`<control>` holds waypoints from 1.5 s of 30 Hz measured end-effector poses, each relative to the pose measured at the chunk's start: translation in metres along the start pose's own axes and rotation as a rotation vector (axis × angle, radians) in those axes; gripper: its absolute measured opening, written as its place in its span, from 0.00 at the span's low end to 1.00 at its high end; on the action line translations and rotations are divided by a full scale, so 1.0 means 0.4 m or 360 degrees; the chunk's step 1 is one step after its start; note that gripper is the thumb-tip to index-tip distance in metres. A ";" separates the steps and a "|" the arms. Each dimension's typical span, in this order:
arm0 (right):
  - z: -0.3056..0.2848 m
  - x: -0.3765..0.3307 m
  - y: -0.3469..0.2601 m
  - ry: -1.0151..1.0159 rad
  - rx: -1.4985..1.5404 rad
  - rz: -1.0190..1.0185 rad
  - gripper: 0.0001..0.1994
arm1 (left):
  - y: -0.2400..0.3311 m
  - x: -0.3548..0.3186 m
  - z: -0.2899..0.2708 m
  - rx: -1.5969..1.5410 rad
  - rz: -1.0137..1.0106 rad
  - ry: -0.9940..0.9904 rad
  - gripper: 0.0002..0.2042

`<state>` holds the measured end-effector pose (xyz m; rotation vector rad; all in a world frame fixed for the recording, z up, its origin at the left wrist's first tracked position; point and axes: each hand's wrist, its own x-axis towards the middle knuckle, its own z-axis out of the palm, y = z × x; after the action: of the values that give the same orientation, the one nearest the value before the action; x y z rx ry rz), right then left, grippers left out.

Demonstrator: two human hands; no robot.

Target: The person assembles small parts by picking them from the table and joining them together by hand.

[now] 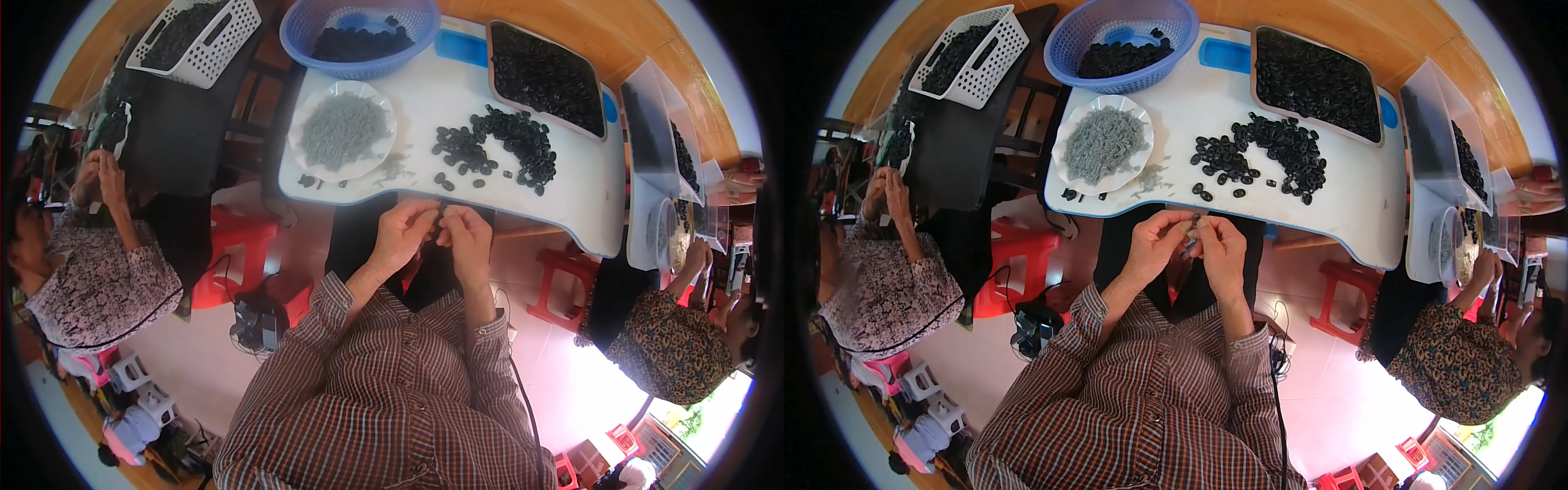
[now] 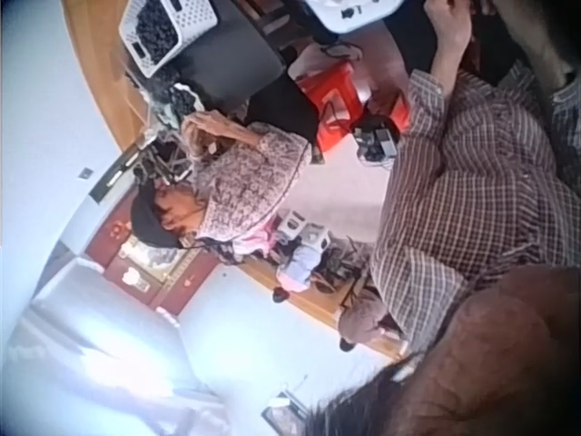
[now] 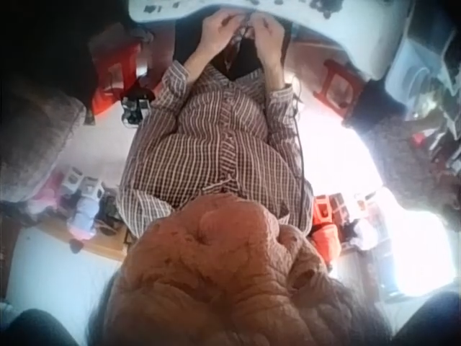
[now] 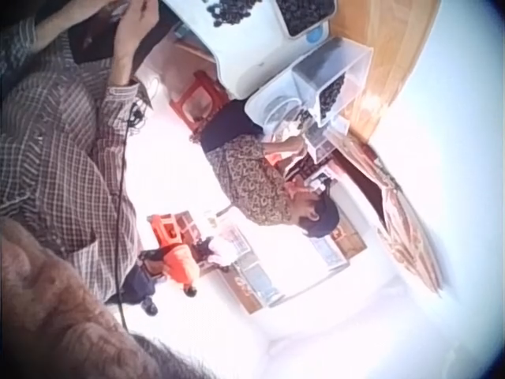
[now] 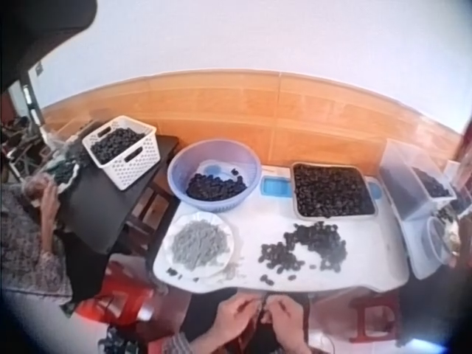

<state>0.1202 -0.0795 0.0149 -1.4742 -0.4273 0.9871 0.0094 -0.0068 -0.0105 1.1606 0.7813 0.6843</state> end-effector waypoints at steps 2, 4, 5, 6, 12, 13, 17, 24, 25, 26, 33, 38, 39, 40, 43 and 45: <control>0.005 -0.005 0.007 -0.0015 0.0018 -0.0015 0.08 | 0.010 -0.004 0.002 -0.0058 -0.0030 0.0000 0.08; 0.009 -0.012 0.013 -0.0036 -0.0112 -0.0060 0.08 | 0.014 -0.007 -0.002 -0.0114 -0.0057 0.0004 0.08; 0.010 -0.016 0.013 -0.0037 -0.0114 -0.0059 0.08 | 0.016 -0.007 -0.006 -0.0067 -0.0078 -0.0012 0.08; 0.010 -0.020 0.012 -0.0054 -0.0108 -0.0072 0.08 | 0.018 -0.007 -0.011 -0.0021 -0.0098 -0.0028 0.09; 0.006 -0.039 0.005 -0.0052 -0.0107 -0.0106 0.08 | 0.021 -0.008 -0.025 -0.0185 -0.0332 -0.0029 0.08; 0.005 -0.040 0.007 -0.0007 -0.0133 -0.0174 0.08 | 0.020 -0.008 -0.027 -0.0187 -0.0334 -0.0029 0.08; 0.017 -0.042 0.004 0.0013 -0.0210 -0.0431 0.08 | 0.017 -0.009 -0.033 -0.0410 -0.0381 -0.0116 0.08; 0.003 -0.037 0.009 -0.0123 -0.0075 -0.0225 0.06 | 0.018 -0.011 -0.038 -0.0487 -0.0412 -0.0207 0.08; 0.001 -0.035 0.010 -0.0149 -0.0012 -0.0176 0.06 | 0.019 -0.011 -0.040 -0.0486 -0.0412 -0.0206 0.08; -0.002 -0.033 0.010 -0.0145 -0.0013 -0.0176 0.06 | 0.020 -0.010 -0.041 -0.0481 -0.0408 -0.0242 0.09; 0.006 -0.030 0.018 -0.0101 -0.0017 -0.0094 0.08 | 0.018 0.036 -0.055 0.0989 0.0859 0.0314 0.09; 0.001 -0.031 0.018 -0.0073 -0.0020 -0.0086 0.08 | 0.032 0.054 -0.063 0.1618 0.1047 0.0358 0.13; 0.001 -0.031 0.016 -0.0067 -0.0005 -0.0080 0.08 | 0.030 0.057 -0.064 0.1737 0.1085 0.0343 0.14; 0.001 -0.031 0.014 -0.0061 0.0010 -0.0073 0.08 | 0.027 0.058 -0.064 0.1736 0.1086 0.0341 0.14; -0.002 -0.029 0.018 -0.0047 0.0022 -0.0085 0.08 | 0.023 0.059 -0.065 0.1816 0.1052 0.0283 0.14; -0.004 -0.028 0.020 -0.0034 0.0033 -0.0075 0.09 | 0.015 0.061 -0.066 0.1899 0.1093 0.0269 0.14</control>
<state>0.1126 -0.0906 0.0108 -1.4299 -0.4643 0.9681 0.0008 0.0285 -0.0144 2.5542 0.9577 0.8977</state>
